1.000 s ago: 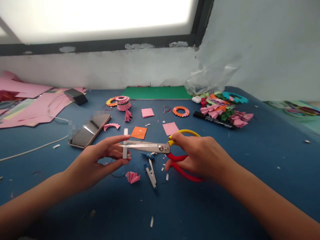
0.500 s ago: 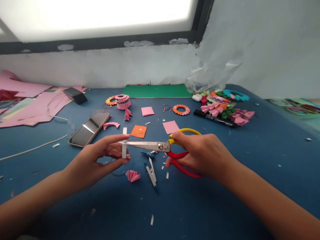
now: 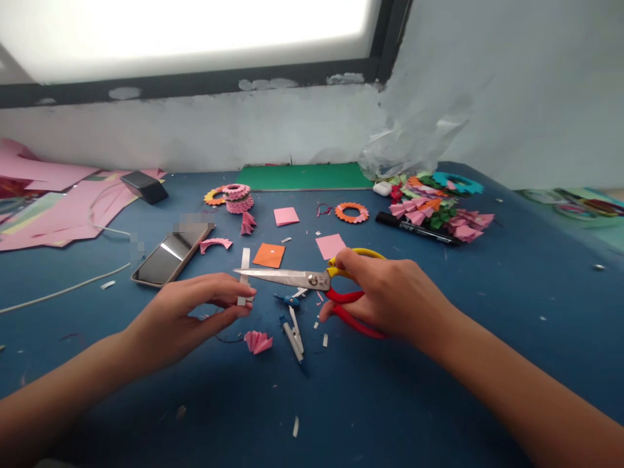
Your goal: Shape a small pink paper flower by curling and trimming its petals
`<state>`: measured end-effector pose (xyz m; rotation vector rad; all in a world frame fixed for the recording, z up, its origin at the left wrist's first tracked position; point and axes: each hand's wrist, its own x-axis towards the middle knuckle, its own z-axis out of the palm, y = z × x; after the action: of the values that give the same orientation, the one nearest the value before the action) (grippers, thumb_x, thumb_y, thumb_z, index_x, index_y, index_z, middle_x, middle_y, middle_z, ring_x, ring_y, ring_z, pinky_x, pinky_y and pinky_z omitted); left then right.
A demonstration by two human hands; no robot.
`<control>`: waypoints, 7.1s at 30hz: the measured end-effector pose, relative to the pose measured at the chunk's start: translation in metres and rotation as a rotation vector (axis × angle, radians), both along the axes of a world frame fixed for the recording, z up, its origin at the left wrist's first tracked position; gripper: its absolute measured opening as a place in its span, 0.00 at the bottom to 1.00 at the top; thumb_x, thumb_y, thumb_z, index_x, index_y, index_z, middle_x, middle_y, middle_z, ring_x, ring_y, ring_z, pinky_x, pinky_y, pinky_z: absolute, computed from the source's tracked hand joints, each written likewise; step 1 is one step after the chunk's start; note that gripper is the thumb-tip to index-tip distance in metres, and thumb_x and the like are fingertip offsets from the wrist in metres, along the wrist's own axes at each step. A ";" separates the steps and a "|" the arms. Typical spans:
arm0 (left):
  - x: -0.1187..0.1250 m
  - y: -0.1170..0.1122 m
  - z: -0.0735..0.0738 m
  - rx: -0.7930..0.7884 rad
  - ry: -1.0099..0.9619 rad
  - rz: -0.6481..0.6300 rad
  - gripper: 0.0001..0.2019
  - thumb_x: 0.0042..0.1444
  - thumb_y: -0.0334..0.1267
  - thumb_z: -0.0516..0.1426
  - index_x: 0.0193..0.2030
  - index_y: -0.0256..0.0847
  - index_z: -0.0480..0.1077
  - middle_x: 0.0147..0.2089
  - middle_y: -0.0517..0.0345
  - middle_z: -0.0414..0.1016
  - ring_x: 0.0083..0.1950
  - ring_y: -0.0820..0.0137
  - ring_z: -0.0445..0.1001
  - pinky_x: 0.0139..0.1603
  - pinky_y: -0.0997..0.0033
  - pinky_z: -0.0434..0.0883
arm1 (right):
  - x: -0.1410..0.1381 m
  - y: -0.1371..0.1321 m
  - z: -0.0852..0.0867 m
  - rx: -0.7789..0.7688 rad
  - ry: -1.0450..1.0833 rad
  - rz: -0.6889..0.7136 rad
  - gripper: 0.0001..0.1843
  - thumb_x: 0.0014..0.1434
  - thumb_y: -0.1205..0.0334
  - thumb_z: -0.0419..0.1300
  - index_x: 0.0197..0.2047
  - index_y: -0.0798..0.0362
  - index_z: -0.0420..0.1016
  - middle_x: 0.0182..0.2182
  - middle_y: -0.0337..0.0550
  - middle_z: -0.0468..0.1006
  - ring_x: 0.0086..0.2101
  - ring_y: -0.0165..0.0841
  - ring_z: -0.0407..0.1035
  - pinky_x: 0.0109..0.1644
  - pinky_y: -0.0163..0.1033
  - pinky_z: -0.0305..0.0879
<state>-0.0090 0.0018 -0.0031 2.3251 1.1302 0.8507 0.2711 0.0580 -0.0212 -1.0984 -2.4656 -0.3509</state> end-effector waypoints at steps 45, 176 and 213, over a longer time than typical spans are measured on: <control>0.001 -0.005 0.014 -1.170 -0.883 -0.161 0.16 0.58 0.35 0.55 0.54 0.45 0.70 0.40 0.53 0.77 0.33 0.72 0.75 0.33 0.73 0.73 | -0.071 -0.027 0.026 -0.708 0.623 0.217 0.08 0.59 0.59 0.58 0.38 0.52 0.75 0.33 0.39 0.76 0.32 0.29 0.68 0.34 0.33 0.63; 0.023 -0.011 -0.015 0.138 -0.196 0.233 0.16 0.60 0.29 0.51 0.54 0.46 0.63 0.60 0.52 0.59 0.63 0.63 0.59 0.47 0.68 0.71 | -0.093 -0.066 0.012 -1.599 1.108 0.193 0.19 0.47 0.49 0.67 0.28 0.55 0.67 0.22 0.33 0.62 0.23 0.24 0.51 0.25 0.32 0.47; 0.023 -0.019 -0.023 0.025 -0.237 0.029 0.21 0.60 0.27 0.49 0.58 0.50 0.58 0.61 0.51 0.58 0.52 0.66 0.69 0.44 0.69 0.71 | -0.096 -0.062 0.000 -1.473 1.099 0.291 0.25 0.46 0.48 0.68 0.24 0.52 0.55 0.21 0.30 0.55 0.23 0.25 0.48 0.25 0.33 0.46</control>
<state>0.0145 -0.0170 -0.0261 2.1622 1.0586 1.1226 0.1746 -0.0036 -0.0210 -0.8364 -1.4799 1.8501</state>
